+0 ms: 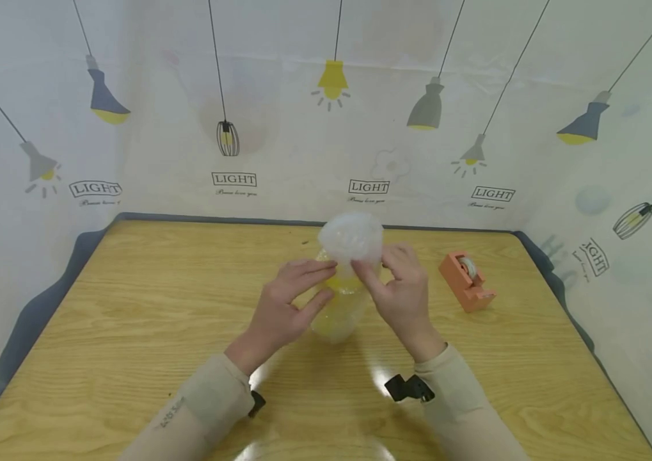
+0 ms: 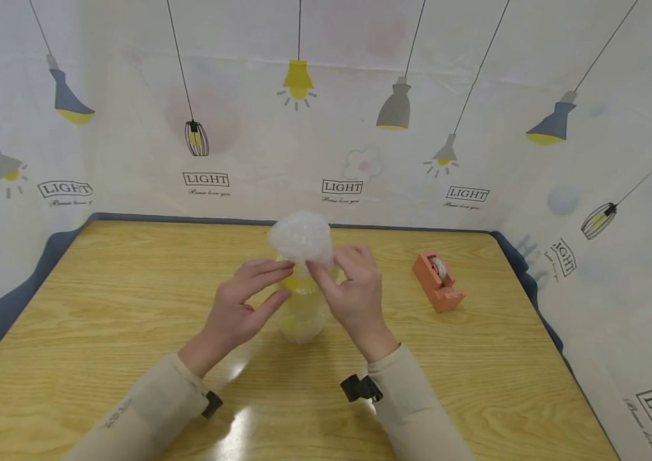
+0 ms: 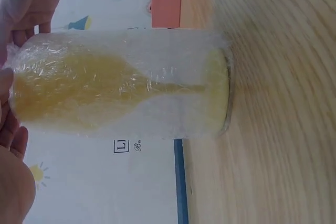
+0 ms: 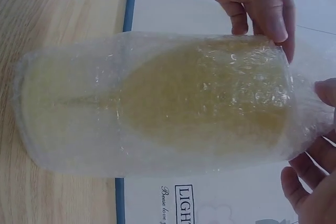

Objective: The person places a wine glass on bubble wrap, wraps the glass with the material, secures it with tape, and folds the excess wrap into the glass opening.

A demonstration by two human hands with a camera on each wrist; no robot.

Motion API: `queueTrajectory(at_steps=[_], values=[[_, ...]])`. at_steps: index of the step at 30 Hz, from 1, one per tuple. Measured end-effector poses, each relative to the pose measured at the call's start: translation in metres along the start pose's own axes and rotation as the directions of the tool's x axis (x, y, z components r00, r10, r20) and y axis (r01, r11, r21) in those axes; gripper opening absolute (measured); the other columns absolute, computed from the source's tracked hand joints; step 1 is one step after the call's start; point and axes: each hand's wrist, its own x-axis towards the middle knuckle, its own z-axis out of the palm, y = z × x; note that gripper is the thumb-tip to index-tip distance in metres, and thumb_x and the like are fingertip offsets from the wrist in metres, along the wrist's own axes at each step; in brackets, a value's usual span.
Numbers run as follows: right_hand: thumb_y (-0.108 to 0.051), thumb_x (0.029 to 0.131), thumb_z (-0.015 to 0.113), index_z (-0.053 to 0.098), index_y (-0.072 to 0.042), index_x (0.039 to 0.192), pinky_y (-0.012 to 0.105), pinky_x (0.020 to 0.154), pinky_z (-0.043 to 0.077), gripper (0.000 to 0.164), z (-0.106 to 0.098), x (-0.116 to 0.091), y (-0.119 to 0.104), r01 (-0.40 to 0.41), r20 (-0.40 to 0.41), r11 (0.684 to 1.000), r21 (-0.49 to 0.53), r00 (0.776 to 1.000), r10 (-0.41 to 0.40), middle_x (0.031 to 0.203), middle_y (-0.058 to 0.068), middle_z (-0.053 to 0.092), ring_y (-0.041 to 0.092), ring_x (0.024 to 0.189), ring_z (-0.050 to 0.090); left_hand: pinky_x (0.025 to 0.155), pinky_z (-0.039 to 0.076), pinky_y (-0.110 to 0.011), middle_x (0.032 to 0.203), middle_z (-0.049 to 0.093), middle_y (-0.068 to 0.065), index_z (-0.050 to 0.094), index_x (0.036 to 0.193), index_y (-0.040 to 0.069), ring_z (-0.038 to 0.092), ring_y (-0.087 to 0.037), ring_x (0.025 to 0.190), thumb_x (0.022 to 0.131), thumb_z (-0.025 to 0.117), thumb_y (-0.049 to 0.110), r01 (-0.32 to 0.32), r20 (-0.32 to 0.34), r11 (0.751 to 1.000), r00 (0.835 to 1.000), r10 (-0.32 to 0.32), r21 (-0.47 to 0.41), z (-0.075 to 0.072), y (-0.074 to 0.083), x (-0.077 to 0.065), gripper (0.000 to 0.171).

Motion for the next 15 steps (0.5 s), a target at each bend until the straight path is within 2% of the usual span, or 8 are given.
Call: queueTrajectory(at_steps=[2,4,7,9,11,15], values=[[-0.039,0.097,0.072,0.077,0.002,0.099,0.035,0.067,0.05,0.041,-0.002,0.001,0.0,-0.026,0.024,1.0,0.013,0.999,0.026,0.091,0.014,0.078,0.028,0.079,0.06,0.1,0.056,-0.04,0.126,0.07,-0.016,0.07,0.121,-0.002,0.065,-0.032,0.117,0.08,0.086,0.003,0.057,-0.026,0.998,0.998,-0.057,-0.026,-0.001,-0.001,0.002,0.045],[-0.03,0.095,0.076,0.076,0.001,0.097,0.033,0.065,0.049,0.031,-0.003,0.001,-0.001,-0.07,0.056,0.997,0.022,0.996,0.068,0.089,0.013,0.077,0.025,0.079,0.058,0.099,0.056,-0.042,0.13,0.066,-0.018,0.064,0.129,-0.003,0.062,-0.033,0.121,0.075,0.091,0.005,0.142,-0.025,0.989,0.989,-0.143,-0.036,-0.002,-0.001,0.006,0.061],[-0.013,0.089,0.08,0.076,0.002,0.093,0.03,0.064,0.049,0.016,-0.005,0.002,-0.001,-0.154,0.096,0.986,0.07,0.985,0.147,0.085,0.013,0.075,0.021,0.078,0.055,0.106,0.052,-0.049,0.143,0.059,-0.018,0.053,0.144,-0.001,0.056,-0.032,0.132,0.075,0.093,0.012,0.292,0.056,0.956,0.955,-0.291,-0.008,-0.005,0.0,0.013,0.081],[-0.005,0.086,0.081,0.075,0.003,0.09,0.026,0.064,0.047,0.01,-0.006,0.002,0.0,-0.211,0.115,0.971,0.111,0.973,0.198,0.082,0.012,0.072,0.018,0.076,0.054,0.115,0.045,-0.049,0.15,0.055,-0.017,0.049,0.15,0.001,0.051,-0.032,0.139,0.077,0.092,0.013,0.353,0.128,0.936,0.928,-0.351,0.01,-0.008,0.001,0.017,0.086],[-0.002,0.087,0.08,0.074,0.003,0.086,0.023,0.064,0.045,0.008,-0.008,0.002,0.0,-0.257,0.136,0.955,0.146,0.962,0.238,0.08,0.012,0.069,0.016,0.075,0.053,0.12,0.038,-0.048,0.154,0.052,-0.014,0.048,0.152,0.004,0.048,-0.031,0.143,0.079,0.09,0.014,0.369,0.19,0.929,0.911,-0.367,0.03,-0.01,0.002,0.021,0.085],[-0.004,0.09,0.078,0.072,0.001,0.084,0.022,0.063,0.043,0.01,-0.011,0.003,-0.002,-0.316,0.183,0.937,0.147,0.94,0.288,0.079,0.01,0.066,0.014,0.074,0.053,0.121,0.037,-0.049,0.153,0.054,-0.011,0.051,0.15,0.007,0.049,-0.031,0.142,0.08,0.088,0.014,0.338,0.239,0.939,0.909,-0.341,0.055,-0.012,0.003,0.025,0.079]])
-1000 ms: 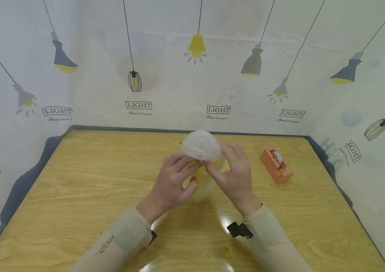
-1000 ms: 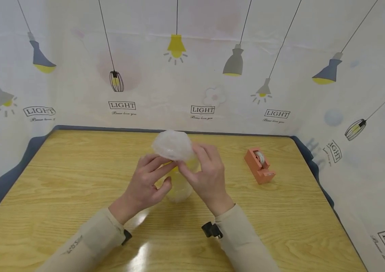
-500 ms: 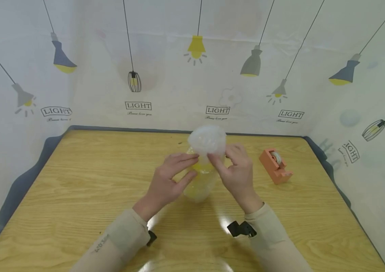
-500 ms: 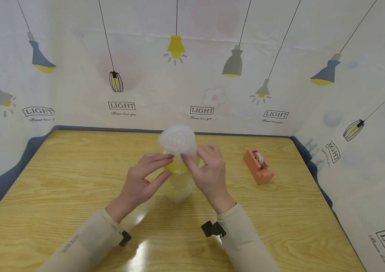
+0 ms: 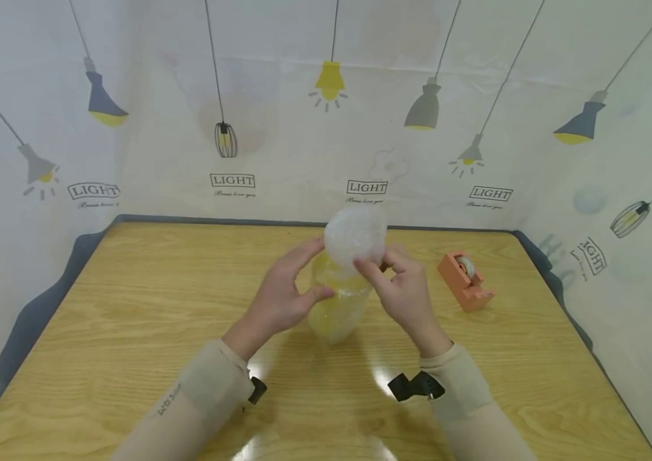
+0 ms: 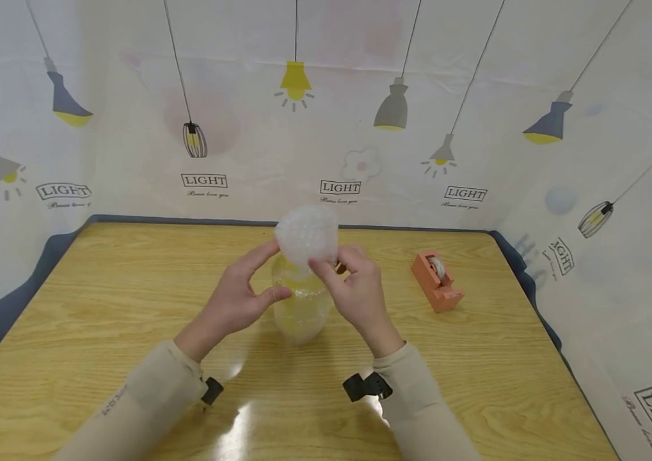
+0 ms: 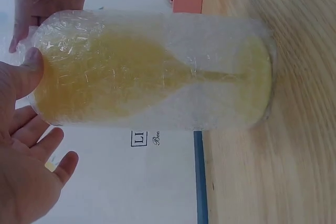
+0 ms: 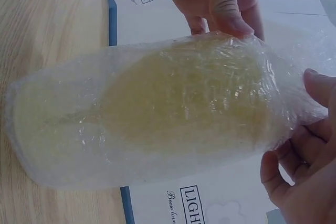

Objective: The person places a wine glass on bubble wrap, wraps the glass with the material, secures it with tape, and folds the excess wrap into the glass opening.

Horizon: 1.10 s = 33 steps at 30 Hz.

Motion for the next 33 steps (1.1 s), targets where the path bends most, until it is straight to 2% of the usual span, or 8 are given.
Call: queueTrajectory(at_steps=[5,11,16,20,23,26,29,33], values=[[-0.007,0.093,0.076,0.074,0.001,0.087,0.024,0.064,0.045,0.009,-0.0019,0.0018,-0.0039,-0.061,0.048,0.998,-0.02,0.997,0.062,0.084,0.012,0.068,0.015,0.077,0.055,0.118,0.04,-0.051,0.148,0.059,-0.012,0.055,0.147,0.007,0.053,-0.031,0.138,0.08,0.088,0.015,-0.033,0.005,0.998,0.999,0.032,0.053,0.0004,-0.001,0.0001,0.075],[-0.007,0.097,0.071,0.076,0.004,0.091,0.028,0.072,0.051,0.014,-0.0032,0.0036,-0.0069,-0.15,0.121,0.988,0.025,0.982,0.146,0.105,0.018,0.065,0.017,0.092,0.053,0.116,0.04,-0.056,0.143,0.063,-0.012,0.059,0.142,0.006,0.056,-0.032,0.134,0.081,0.088,0.019,-0.051,0.007,0.995,0.999,0.051,0.087,0.0007,-0.0027,-0.001,0.069],[-0.012,0.097,0.072,0.075,0.004,0.082,0.028,0.072,0.049,0.022,-0.0044,0.0043,-0.0089,-0.205,0.141,0.979,0.011,0.969,0.201,0.106,0.015,0.058,0.019,0.091,0.051,0.116,0.04,-0.054,0.143,0.063,-0.011,0.059,0.141,0.007,0.056,-0.03,0.133,0.081,0.088,0.02,-0.008,0.013,0.999,1.0,0.008,0.053,0.0015,-0.0028,-0.0026,0.068],[-0.012,0.096,0.073,0.075,0.004,0.08,0.026,0.067,0.046,0.023,-0.0038,0.0051,-0.0086,-0.191,0.148,0.981,-0.019,0.97,0.192,0.103,0.014,0.057,0.02,0.084,0.051,0.117,0.041,-0.051,0.143,0.062,-0.012,0.058,0.142,0.005,0.055,-0.031,0.134,0.082,0.088,0.018,0.035,0.009,0.999,0.999,-0.035,0.012,0.0026,-0.0014,-0.0047,0.069],[-0.012,0.096,0.073,0.076,0.004,0.083,0.025,0.063,0.043,0.022,-0.0034,0.0055,-0.0068,-0.18,0.153,0.983,-0.036,0.971,0.183,0.101,0.013,0.056,0.019,0.08,0.051,0.115,0.044,-0.051,0.143,0.061,-0.013,0.054,0.145,0.005,0.055,-0.031,0.134,0.08,0.09,0.016,0.042,-0.007,0.999,0.999,-0.042,-0.009,0.0023,0.0011,-0.0052,0.075],[-0.012,0.096,0.073,0.076,0.005,0.085,0.025,0.063,0.042,0.021,-0.0031,0.0058,-0.0058,-0.171,0.163,0.985,-0.039,0.971,0.175,0.099,0.012,0.054,0.019,0.079,0.05,0.113,0.046,-0.05,0.144,0.059,-0.011,0.05,0.148,0.006,0.054,-0.03,0.135,0.077,0.093,0.016,0.02,-0.033,1.0,0.999,-0.021,-0.021,0.0002,0.0042,-0.004,0.084],[-0.011,0.096,0.073,0.076,0.005,0.085,0.025,0.063,0.041,0.019,-0.0026,0.0062,-0.0054,-0.157,0.174,0.987,-0.036,0.972,0.16,0.098,0.012,0.054,0.018,0.079,0.048,0.113,0.046,-0.049,0.146,0.058,-0.01,0.048,0.15,0.007,0.053,-0.029,0.136,0.075,0.093,0.012,-0.029,-0.066,0.998,0.998,0.026,-0.051,-0.0027,0.0056,-0.0017,0.088],[-0.01,0.096,0.074,0.076,0.004,0.084,0.024,0.063,0.041,0.018,-0.0012,0.0073,-0.0058,-0.141,0.177,0.989,-0.04,0.973,0.146,0.097,0.013,0.056,0.018,0.079,0.048,0.111,0.048,-0.048,0.144,0.059,-0.012,0.049,0.15,0.004,0.056,-0.029,0.133,0.085,0.084,0.007,-0.117,-0.114,0.988,0.988,0.106,-0.095,-0.0048,0.0056,0.0015,0.074]])
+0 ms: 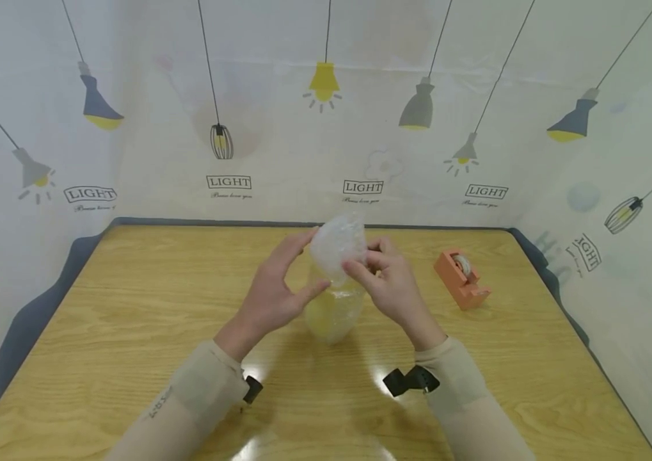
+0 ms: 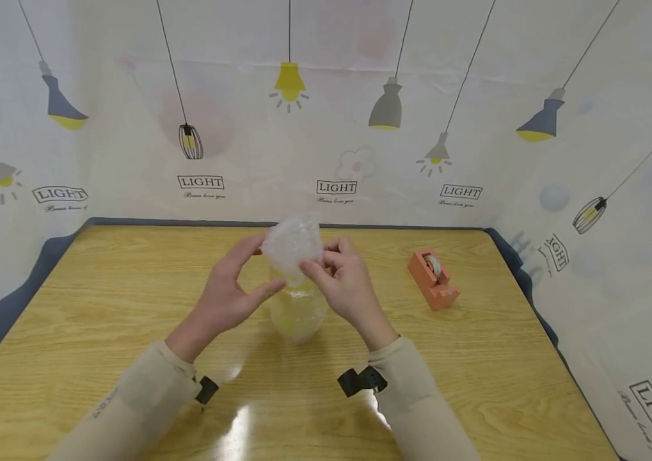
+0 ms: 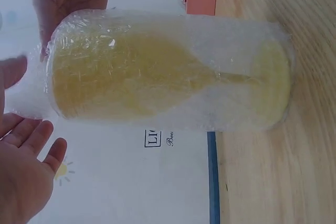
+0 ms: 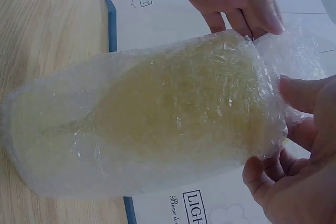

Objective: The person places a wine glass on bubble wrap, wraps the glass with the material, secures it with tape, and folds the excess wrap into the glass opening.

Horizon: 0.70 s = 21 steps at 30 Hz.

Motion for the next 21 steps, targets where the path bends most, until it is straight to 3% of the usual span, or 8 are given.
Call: queueTrajectory(at_steps=[4,10,15,17,21], values=[[-0.009,0.095,0.075,0.077,0.004,0.084,0.024,0.062,0.04,0.017,0.001,0.002,-0.001,-0.012,0.011,1.0,-0.001,1.0,0.012,0.095,0.013,0.056,0.018,0.077,0.048,0.108,0.052,-0.046,0.139,0.063,-0.014,0.054,0.145,0.001,0.061,-0.03,0.128,0.093,0.074,0.002,-0.08,-0.042,0.997,0.996,0.079,-0.008,-0.001,-0.002,0.003,0.056],[-0.009,0.09,0.08,0.074,0.001,0.079,0.025,0.063,0.039,0.016,0.003,0.003,0.001,-0.026,0.014,1.0,0.016,1.0,0.026,0.091,0.01,0.055,0.018,0.075,0.047,0.102,0.055,-0.041,0.126,0.069,-0.014,0.064,0.13,0.0,0.066,-0.029,0.118,0.09,0.077,-0.001,-0.169,-0.088,0.984,0.981,0.174,0.061,0.0,-0.006,0.007,0.042],[-0.011,0.087,0.084,0.071,-0.001,0.093,0.025,0.066,0.046,0.018,0.006,-0.003,0.003,-0.029,-0.038,0.998,0.052,0.999,0.031,0.087,0.01,0.06,0.017,0.076,0.053,0.096,0.057,-0.04,0.12,0.069,-0.012,0.066,0.125,0.003,0.066,-0.025,0.112,0.093,0.073,-0.001,-0.196,-0.08,0.97,0.975,0.209,0.141,0.0,-0.007,0.011,0.033],[-0.008,0.086,0.085,0.068,0.0,0.099,0.023,0.07,0.051,0.023,0.005,-0.005,0.005,-0.022,-0.05,0.995,0.1,0.998,0.027,0.092,0.012,0.065,0.018,0.082,0.059,0.094,0.058,-0.039,0.12,0.068,-0.012,0.066,0.125,0.004,0.066,-0.025,0.112,0.094,0.071,-0.001,-0.193,-0.076,0.968,0.975,0.207,0.161,-0.001,-0.006,0.012,0.031],[0.003,0.091,0.074,0.069,0.007,0.103,0.02,0.082,0.056,0.013,-0.005,-0.01,0.01,0.003,-0.02,0.977,0.214,1.0,0.002,0.114,0.019,0.068,0.016,0.102,0.064,0.092,0.059,-0.038,0.119,0.067,-0.012,0.068,0.123,0.004,0.066,-0.025,0.11,0.094,0.07,-0.003,-0.195,-0.072,0.964,0.975,0.211,0.183,-0.003,-0.003,0.013,0.03]])
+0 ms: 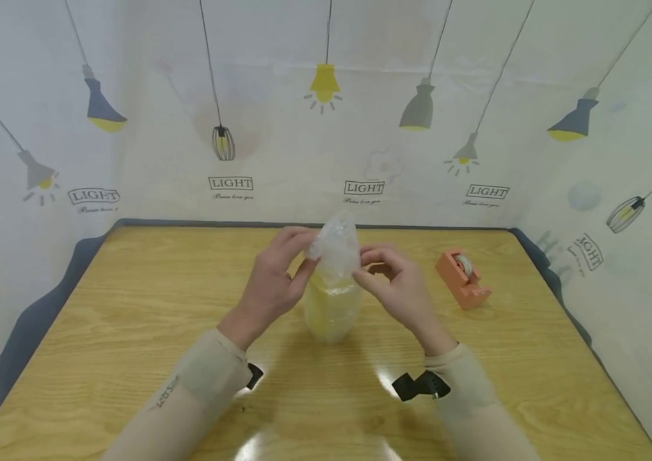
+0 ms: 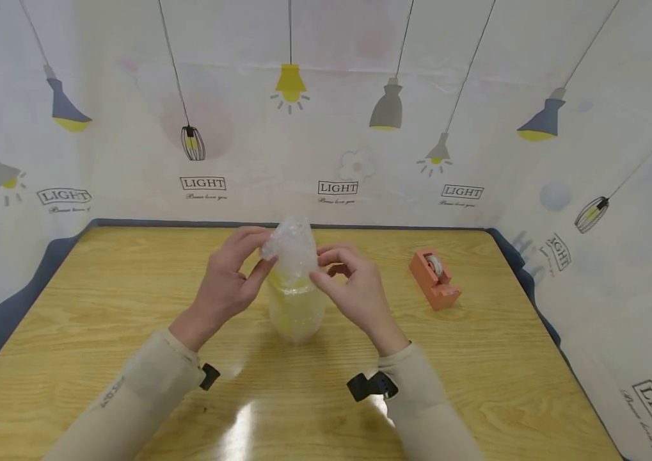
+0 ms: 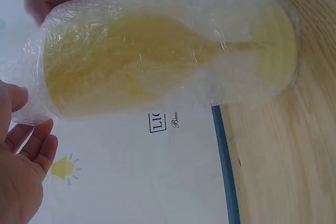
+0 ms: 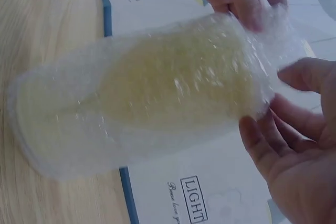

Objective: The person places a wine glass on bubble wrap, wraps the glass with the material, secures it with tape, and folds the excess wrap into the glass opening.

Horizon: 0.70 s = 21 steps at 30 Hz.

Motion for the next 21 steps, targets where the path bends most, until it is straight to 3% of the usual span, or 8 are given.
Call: queueTrajectory(at_steps=[4,11,16,21], values=[[0.005,0.097,0.065,0.073,0.008,0.106,0.02,0.089,0.057,0.013,-0.012,-0.002,0.002,0.011,0.057,1.0,0.019,0.998,-0.012,0.125,0.021,0.065,0.016,0.112,0.064,0.091,0.059,-0.037,0.118,0.067,-0.012,0.069,0.122,0.003,0.066,-0.025,0.109,0.093,0.07,-0.005,-0.012,-0.008,1.0,1.0,0.012,0.003,0.0,0.0,0.001,0.03],[0.0,0.096,0.07,0.073,0.005,0.106,0.027,0.087,0.06,0.012,-0.015,0.004,0.0,-0.054,0.086,0.997,-0.063,0.995,0.059,0.121,0.017,0.067,0.028,0.109,0.066,0.09,0.06,-0.038,0.118,0.068,-0.012,0.07,0.118,0.003,0.066,-0.026,0.11,0.092,0.072,-0.004,-0.016,-0.019,1.0,1.0,0.015,-0.014,0.003,0.002,0.002,0.027],[-0.003,0.095,0.072,0.075,-0.001,0.107,0.036,0.086,0.061,0.013,-0.013,0.01,-0.005,-0.108,0.099,0.983,-0.149,0.987,0.123,0.117,0.012,0.069,0.027,0.107,0.066,0.088,0.06,-0.039,0.116,0.068,-0.013,0.07,0.116,0.003,0.066,-0.026,0.107,0.091,0.073,-0.006,-0.013,-0.019,1.0,1.0,0.013,-0.011,0.003,0.003,0.001,0.026],[0.002,0.091,0.072,0.072,-0.001,0.119,0.039,0.082,0.062,0.028,-0.009,0.011,-0.005,-0.093,0.073,0.985,-0.142,0.992,0.104,0.115,0.015,0.069,0.029,0.104,0.067,0.085,0.062,-0.039,0.115,0.067,-0.014,0.071,0.116,0.002,0.067,-0.028,0.104,0.089,0.074,-0.007,-0.018,-0.008,1.0,1.0,0.018,0.018,0.003,0.004,0.0,0.029]])
